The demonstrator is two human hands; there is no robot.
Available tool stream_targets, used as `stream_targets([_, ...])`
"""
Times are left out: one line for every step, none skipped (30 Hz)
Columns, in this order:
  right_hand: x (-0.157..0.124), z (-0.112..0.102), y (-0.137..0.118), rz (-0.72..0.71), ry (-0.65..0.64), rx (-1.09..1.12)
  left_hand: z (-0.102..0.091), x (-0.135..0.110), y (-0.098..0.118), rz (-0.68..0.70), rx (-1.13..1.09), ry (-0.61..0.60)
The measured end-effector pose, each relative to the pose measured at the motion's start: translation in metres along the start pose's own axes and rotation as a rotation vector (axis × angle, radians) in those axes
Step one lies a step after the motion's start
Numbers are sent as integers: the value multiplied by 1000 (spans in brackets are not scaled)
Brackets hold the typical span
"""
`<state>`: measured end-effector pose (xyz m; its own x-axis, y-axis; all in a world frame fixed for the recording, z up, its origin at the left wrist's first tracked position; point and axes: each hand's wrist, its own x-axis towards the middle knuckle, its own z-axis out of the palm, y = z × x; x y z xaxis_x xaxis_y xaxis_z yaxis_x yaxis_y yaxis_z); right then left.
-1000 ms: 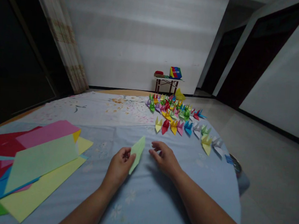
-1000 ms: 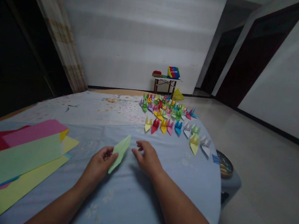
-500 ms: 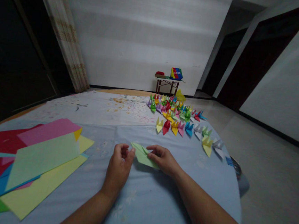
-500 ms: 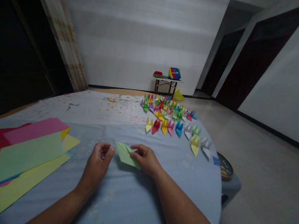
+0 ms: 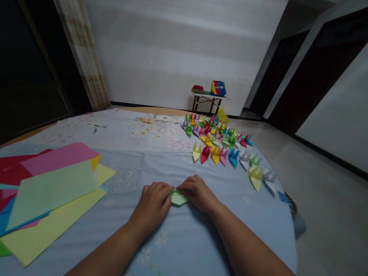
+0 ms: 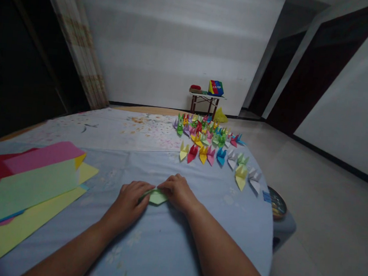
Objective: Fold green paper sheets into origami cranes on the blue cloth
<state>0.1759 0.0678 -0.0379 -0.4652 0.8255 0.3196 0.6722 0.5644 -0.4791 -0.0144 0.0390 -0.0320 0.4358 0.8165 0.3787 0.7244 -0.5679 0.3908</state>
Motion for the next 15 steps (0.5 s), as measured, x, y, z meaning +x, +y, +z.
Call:
stream_targets([1,0,-1,-2,-3,-23,0,0,0,-5,13,-18])
stream_targets([1,0,-2,-2,-6,-41,1,-1,0,-8,27,-35])
stream_targets([0,0,-3,-3,-7,-56,1,-1,1,-7,41,-49])
stream_targets([-1,-2,-5,-5,-8,-67,0,-2,1,-3,55,-60])
stream_targets([-2,-4,-8,-10,-9,-75,0,-2,2,4,69,-67])
stream_targets([-4,-7,-11,-20,-13,-82,-1,-2,3,11,82,-72])
stream_targets([-6,-10,-14,-32,-22,-87,-1,-2,4,17,92,-76])
stream_targets([-8,-14,-17,-43,-39,-91,-2,-2,5,22,100,-79])
stream_targets([-10,-18,-20,-49,-63,-94,-3,-2,6,25,106,-83])
stream_targets([-11,-21,-22,-47,-87,-91,-4,-2,7,26,110,-89])
stream_targets([-13,-24,-23,-43,-118,-85,-4,-2,8,27,114,-96])
stream_targets([-13,-26,-24,-37,-150,-77,-5,-3,9,28,117,-104])
stream_targets([-14,-27,-24,-29,-179,-68,-6,-3,9,30,119,-111])
stream_targets([-14,-27,-23,-20,-204,-62,-7,-3,10,34,119,-116])
stream_targets([-14,-27,-22,-11,-218,-58,-8,-3,11,41,119,-122])
